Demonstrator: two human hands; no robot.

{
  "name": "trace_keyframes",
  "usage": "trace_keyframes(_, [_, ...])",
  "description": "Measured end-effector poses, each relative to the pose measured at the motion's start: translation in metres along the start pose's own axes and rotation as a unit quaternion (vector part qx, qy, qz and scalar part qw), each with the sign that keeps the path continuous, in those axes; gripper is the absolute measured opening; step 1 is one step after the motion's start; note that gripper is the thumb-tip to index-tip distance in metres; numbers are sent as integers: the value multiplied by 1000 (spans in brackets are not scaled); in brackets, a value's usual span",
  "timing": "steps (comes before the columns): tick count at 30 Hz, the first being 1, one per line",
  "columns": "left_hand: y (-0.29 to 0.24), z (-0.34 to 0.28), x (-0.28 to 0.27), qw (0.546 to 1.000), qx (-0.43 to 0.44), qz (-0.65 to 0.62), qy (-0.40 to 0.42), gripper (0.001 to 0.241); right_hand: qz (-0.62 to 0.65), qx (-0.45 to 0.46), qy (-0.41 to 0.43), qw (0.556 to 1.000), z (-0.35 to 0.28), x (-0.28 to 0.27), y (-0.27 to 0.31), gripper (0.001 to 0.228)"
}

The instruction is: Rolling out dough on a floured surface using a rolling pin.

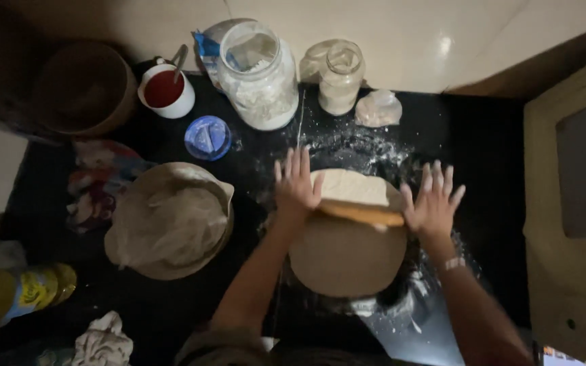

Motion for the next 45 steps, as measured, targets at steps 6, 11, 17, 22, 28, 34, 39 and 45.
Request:
trace_keyframes(6, [-8,-49,-93,992,49,-58,100,69,-12,-20,25,999,-82,-56,15,74])
trace_keyframes(11, [-6,35,-18,996,19,-25,85,83,-24,0,25,999,16,-9,15,69])
trace_keyframes(17, [-6,48,6,995,-31,-76,52,74,12,10,25,1000,32,17,1,61])
trace_keyframes(22, [2,0,4,998,59,-3,-8,68,-71,-55,-1,996,-2,-17,16,63])
trace_keyframes(28, [9,51,67,999,-2,-30,-39,61,-5,52,68,996,51,39,-9,60])
trace_keyframes(34, [-23,-40,8,977,117,-78,-158,17,-34,-101,-17,994,11,17,1,48])
trace_keyframes(39, [-62,-175,-44,934,217,-168,230,60,131,-219,94,962,13,-18,51,64])
trace_keyframes(45, [-78,-92,-126,923,158,-329,125,27,175,-195,254,931,13,-3,54,53])
Point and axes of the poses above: each hand's wrist, its own z-axis towards the middle knuckle, its own x-axis out of the palm, y = z × x, the point moved 1 cm from there along z, towards the middle knuckle, and after that the axes turned 13 degrees about -y, right-handed, at the moved point
